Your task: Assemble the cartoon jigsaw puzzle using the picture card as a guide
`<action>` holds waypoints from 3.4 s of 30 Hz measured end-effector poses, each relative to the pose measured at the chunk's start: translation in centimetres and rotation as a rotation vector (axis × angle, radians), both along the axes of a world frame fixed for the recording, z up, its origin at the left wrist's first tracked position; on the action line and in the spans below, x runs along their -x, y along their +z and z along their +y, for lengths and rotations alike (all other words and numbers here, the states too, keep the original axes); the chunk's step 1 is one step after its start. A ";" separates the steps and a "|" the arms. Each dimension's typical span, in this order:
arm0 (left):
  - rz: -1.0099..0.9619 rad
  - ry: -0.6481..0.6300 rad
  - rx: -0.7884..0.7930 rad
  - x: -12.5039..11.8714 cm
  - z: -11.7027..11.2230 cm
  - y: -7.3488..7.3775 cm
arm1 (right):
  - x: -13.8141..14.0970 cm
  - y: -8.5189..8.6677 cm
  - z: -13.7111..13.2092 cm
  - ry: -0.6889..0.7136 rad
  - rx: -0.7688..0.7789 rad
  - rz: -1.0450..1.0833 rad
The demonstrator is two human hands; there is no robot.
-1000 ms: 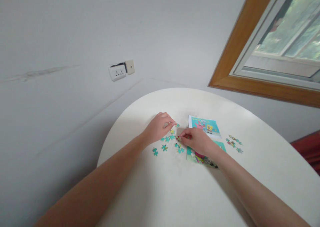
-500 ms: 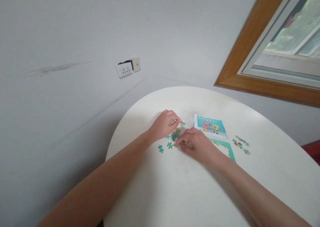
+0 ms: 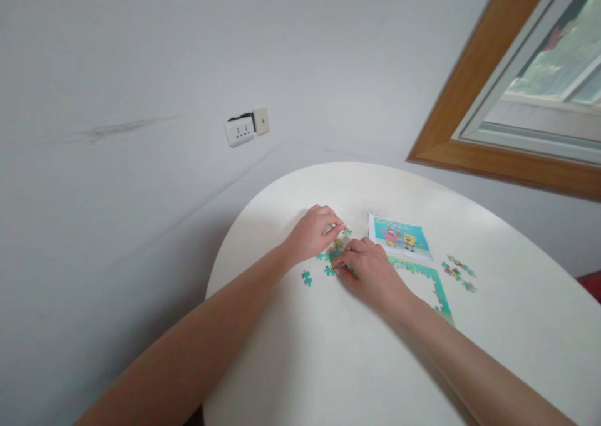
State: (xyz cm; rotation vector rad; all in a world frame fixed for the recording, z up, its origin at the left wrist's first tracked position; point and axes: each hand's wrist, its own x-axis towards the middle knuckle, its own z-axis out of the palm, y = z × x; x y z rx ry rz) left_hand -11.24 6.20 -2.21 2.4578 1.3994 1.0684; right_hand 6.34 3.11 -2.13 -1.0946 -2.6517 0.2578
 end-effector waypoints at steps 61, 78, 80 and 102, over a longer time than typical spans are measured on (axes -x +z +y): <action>0.203 0.093 0.256 1.3 0.3 -0.8 | -1.1 1.3 8.0 -0.102 0.213 0.092; 0.193 0.121 0.220 1.0 0.2 -1.1 | -0.8 1.6 6.7 -0.018 0.037 0.022; 0.192 0.108 0.232 1.1 0.2 -0.8 | -1.0 1.8 5.8 0.089 0.045 0.018; 0.208 0.046 0.470 2.1 -0.1 0.7 | -3.7 2.9 2.7 0.255 0.085 -0.067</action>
